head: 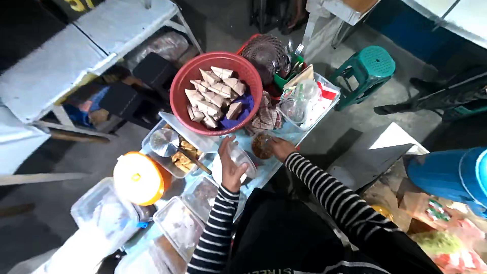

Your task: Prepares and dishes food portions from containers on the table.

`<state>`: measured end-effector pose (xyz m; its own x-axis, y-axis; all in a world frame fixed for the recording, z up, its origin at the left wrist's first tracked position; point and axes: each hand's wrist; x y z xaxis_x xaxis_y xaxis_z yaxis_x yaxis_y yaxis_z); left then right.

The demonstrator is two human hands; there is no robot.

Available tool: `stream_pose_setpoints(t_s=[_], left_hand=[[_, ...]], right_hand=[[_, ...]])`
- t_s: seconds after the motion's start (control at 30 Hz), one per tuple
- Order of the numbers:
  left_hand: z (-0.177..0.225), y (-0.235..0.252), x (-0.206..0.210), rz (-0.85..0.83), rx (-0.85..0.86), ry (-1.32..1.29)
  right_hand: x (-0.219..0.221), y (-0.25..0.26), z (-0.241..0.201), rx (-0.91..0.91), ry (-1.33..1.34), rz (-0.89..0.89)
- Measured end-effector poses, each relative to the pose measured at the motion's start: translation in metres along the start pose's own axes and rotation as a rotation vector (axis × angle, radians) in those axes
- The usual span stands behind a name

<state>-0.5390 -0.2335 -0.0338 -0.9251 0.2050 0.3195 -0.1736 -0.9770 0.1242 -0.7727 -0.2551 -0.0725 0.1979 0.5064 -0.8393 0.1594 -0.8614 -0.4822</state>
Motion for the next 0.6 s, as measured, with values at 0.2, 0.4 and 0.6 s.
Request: stream_pose_setpoints(t_s=[0.2,0.4,0.6], left_hand=[[0.011,-0.065,-0.023,0.139,-0.009,-0.115],[0.005,-0.088,-0.037,0.238,-0.021,-0.135],[0.006,-0.077,-0.032,0.187,-0.021,-0.090]], right_hand=[[0.020,0.057,-0.015,-0.167,-0.267,-0.165],[0.009,0.057,-0.004,-0.165,-0.087,0.026],[0.002,0.044,-0.005,0.288,0.290,0.297]])
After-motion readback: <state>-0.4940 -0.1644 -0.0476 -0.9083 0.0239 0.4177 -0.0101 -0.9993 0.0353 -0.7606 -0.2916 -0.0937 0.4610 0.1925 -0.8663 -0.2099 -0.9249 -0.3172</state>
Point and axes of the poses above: each hand's wrist, its own y-axis towards the middle knuckle, its own x-axis out of the palm, z = x × y, and after that the axes turned 12 degrees about -y, right-handed
